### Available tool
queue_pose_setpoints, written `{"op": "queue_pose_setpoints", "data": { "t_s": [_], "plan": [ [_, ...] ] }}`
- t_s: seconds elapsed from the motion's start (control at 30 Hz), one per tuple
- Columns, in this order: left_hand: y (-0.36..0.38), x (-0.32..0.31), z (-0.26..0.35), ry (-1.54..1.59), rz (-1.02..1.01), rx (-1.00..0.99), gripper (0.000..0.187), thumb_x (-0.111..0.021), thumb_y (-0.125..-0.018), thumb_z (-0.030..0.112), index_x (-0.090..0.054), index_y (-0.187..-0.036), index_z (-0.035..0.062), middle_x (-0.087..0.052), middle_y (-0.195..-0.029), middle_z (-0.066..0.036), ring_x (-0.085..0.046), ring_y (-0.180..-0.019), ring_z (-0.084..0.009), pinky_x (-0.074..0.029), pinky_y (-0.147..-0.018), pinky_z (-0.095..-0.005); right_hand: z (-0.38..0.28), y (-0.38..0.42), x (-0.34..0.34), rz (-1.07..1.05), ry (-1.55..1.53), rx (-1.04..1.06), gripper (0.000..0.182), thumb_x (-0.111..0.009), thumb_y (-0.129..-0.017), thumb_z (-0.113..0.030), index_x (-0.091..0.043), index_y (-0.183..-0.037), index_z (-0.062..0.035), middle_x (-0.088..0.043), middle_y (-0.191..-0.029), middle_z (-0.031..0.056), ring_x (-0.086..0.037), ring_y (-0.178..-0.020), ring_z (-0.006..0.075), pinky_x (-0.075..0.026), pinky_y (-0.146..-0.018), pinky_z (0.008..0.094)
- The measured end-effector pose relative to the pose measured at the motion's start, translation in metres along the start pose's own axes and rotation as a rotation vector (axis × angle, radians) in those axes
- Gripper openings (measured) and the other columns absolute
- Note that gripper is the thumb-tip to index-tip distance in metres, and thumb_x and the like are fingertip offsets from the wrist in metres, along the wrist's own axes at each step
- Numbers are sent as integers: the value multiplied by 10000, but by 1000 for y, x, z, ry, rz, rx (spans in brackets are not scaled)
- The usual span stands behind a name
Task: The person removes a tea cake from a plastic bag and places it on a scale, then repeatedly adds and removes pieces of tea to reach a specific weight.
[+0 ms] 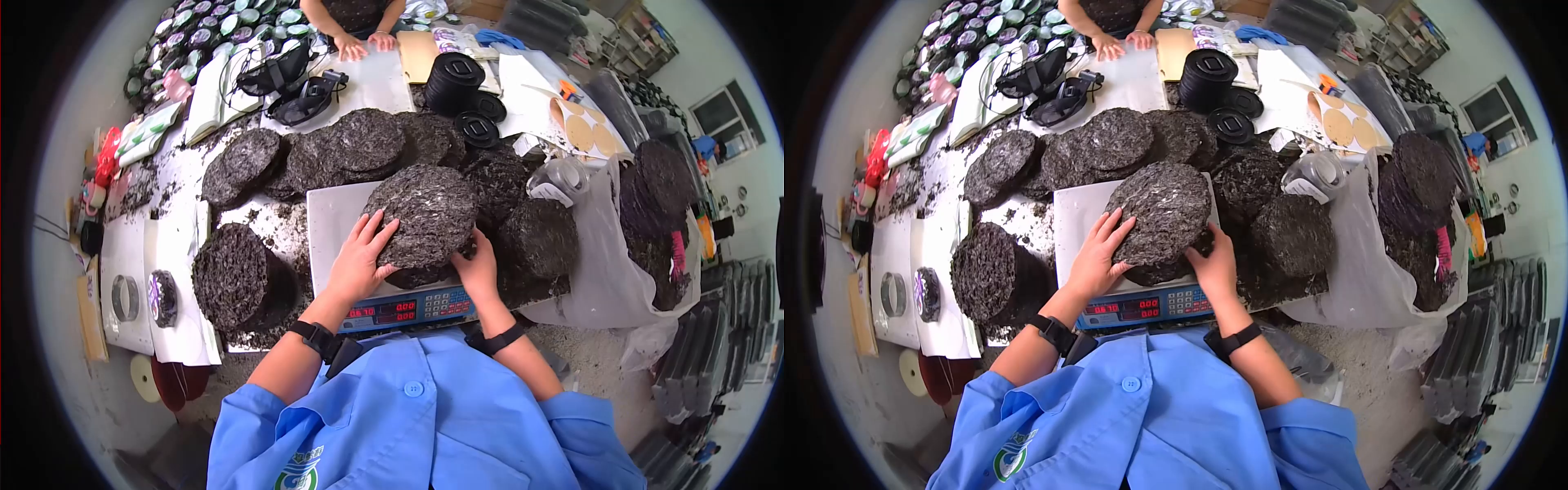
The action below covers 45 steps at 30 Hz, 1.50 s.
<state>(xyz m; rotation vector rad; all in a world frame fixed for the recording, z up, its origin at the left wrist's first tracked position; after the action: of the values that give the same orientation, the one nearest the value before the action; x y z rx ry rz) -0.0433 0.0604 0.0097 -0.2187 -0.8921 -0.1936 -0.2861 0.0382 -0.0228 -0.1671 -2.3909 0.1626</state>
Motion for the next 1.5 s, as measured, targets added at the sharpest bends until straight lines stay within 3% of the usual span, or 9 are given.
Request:
{"op": "queue_pose_setpoints", "data": {
  "t_s": [0.03,0.13,0.27,0.43,0.63,0.7,1.0,1.1,1.5],
  "plan": [
    [1,0,0,3,5,-6,831,-791,-719,226,-398,-1451,223,-307,-1531,-145,-289,-1393,-404,-325,-1133,-458,-23,3,5,128,246,214,627,-765,-720,-155,-514,-1277,-15,-606,-1025,161,-624,-897,331,-501,-828,414],
    [2,-1,2,-22,1,-23,820,-789,-727,225,-402,-1449,221,-303,-1533,-149,-281,-1397,-407,-321,-1135,-461,-40,-4,3,-124,364,-86,596,-712,-791,-143,-448,-1309,-16,-548,-1239,259,-571,-1001,442,-480,-875,433],
    [2,-5,2,-99,-16,-30,793,-777,-746,274,-409,-1447,215,-304,-1531,-158,-273,-1397,-422,-318,-1136,-463,-32,-7,-17,-60,-98,-53,500,-688,-819,-221,-523,-1248,-23,-592,-1214,176,-572,-1130,349,-487,-884,410],
    [3,-7,7,-176,-30,-37,813,-797,-720,245,-421,-1440,217,-286,-1540,-157,-257,-1406,-414,-329,-1129,-457,-8,-8,-39,86,-602,-119,370,-641,-867,-175,-588,-1196,-15,-671,-1138,106,-629,-1017,240,-482,-879,360],
    [4,-5,4,-229,-29,-69,796,-796,-720,342,-443,-1421,206,-322,-1516,-169,-289,-1390,-423,-338,-1122,-462,22,-23,-18,-89,-164,-126,287,-601,-852,-101,-636,-1121,-8,-660,-1122,193,-641,-1040,304,-484,-870,344],
    [4,-4,4,-216,-44,-61,813,-804,-712,338,-436,-1425,209,-315,-1521,-166,-282,-1394,-420,-338,-1121,-464,-13,-35,33,-39,161,-10,263,-603,-811,-88,-654,-1065,-40,-627,-1049,241,-582,-1012,430,-490,-860,404],
    [8,30,17,-175,-37,-110,947,-859,-627,349,-410,-1446,189,-300,-1534,-163,-265,-1408,-409,-313,-1118,-485,63,-98,92,66,26,142,684,-729,-795,-217,-453,-1408,-92,-363,-1481,214,-478,-1282,334,-401,-1041,415],
    [17,65,2,-9,147,-11,803,-804,-736,283,-417,-1415,97,-397,-1458,-183,-457,-1284,-374,-411,-1043,-434,20,-83,103,-72,-435,-154,489,-618,-903,-110,-488,-1359,10,-580,-1290,141,-580,-1132,173,-452,-969,302],
    [26,70,-28,256,55,316,549,-666,-898,252,-471,-1330,-23,-614,-1162,-187,-658,-850,-256,-530,-788,-369,-12,-88,73,-252,-572,-241,526,-619,-928,-191,-432,-1395,-37,-482,-1374,110,-543,-1167,178,-466,-938,327]
  ]
}}
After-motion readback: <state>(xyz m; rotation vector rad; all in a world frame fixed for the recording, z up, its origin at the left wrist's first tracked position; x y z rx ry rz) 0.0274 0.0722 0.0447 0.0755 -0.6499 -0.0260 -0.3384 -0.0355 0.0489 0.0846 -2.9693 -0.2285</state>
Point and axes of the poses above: each hand's wrist, its own y-axis away from the middle knuckle, its own x-axis out of the back of the hand, z = x × y, the point moved 4 cm from there along -y, towards the middle knuckle
